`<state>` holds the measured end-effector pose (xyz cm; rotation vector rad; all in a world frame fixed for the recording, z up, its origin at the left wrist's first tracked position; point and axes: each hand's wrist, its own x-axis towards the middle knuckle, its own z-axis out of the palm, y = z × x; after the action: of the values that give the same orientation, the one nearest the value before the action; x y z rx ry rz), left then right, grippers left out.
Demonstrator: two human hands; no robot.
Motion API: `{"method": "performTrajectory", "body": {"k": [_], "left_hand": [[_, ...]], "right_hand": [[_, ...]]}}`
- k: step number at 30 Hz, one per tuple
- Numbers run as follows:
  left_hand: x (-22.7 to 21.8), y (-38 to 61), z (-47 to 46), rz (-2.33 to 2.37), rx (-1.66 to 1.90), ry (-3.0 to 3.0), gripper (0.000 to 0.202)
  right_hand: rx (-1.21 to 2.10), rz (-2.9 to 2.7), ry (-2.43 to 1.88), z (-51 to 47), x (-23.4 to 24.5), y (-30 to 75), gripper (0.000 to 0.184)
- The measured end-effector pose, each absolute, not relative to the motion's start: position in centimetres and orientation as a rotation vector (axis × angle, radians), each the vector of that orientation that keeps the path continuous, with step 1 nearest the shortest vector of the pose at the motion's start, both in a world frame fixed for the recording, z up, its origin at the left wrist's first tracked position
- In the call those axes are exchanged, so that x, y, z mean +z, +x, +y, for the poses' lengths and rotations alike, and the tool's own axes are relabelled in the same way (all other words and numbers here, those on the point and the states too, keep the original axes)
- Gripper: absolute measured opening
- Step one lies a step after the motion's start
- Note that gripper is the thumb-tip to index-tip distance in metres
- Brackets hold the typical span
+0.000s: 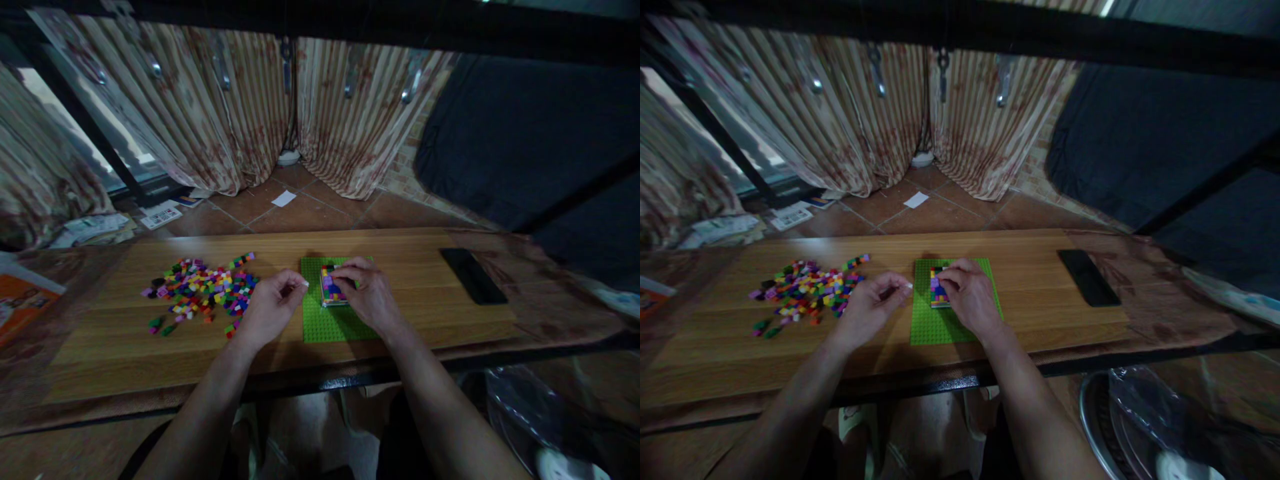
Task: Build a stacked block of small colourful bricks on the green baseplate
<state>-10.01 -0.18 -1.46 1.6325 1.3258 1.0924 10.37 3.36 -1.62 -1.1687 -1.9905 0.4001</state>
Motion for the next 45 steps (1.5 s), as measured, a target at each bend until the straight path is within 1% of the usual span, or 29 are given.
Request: {"method": "performTrajectory", "body": {"k": [6, 15, 22, 27, 36, 41, 45], "left_hand": [[-1.6, -10.1, -0.2, 1.333, 1.094, 1.656, 0.014], [-1.7, -10.3, -0.2, 1.326, 1.115, 1.655, 0.013], [-1.8, -10.3, -0.1, 1.317, 1.117, 1.662, 0.012], [-1.7, -10.2, -0.2, 1.331, 1.108, 1.651, 0.013], [-1.4, -10.0, -0.3, 1.335, 1.087, 1.664, 0.013], [-1.4, -9.9, -0.3, 1.351, 1.086, 1.665, 0.013], [-1.6, -9.8, -0.3, 1.348, 1.081, 1.679, 0.013]], "right_hand": [[0.446, -1.97, -1.18, 3.4, -1.6, 10.4, 0.015], [0.614, -1.799, -1.2, 4.2, -2.3, 11.7, 0.013], [0.611, -1.681, -1.26, 4.6, -3.0, 11.3, 0.015], [0.633, -1.652, -1.274, 4.9, -3.6, 11.0, 0.019], [0.842, -1.55, -1.315, 5.1, -3.8, 10.8, 0.026], [0.903, -1.516, -1.352, 5.1, -3.8, 10.7, 0.031], [0.921, -1.497, -1.351, 5.2, -3.7, 10.6, 0.031]]}}
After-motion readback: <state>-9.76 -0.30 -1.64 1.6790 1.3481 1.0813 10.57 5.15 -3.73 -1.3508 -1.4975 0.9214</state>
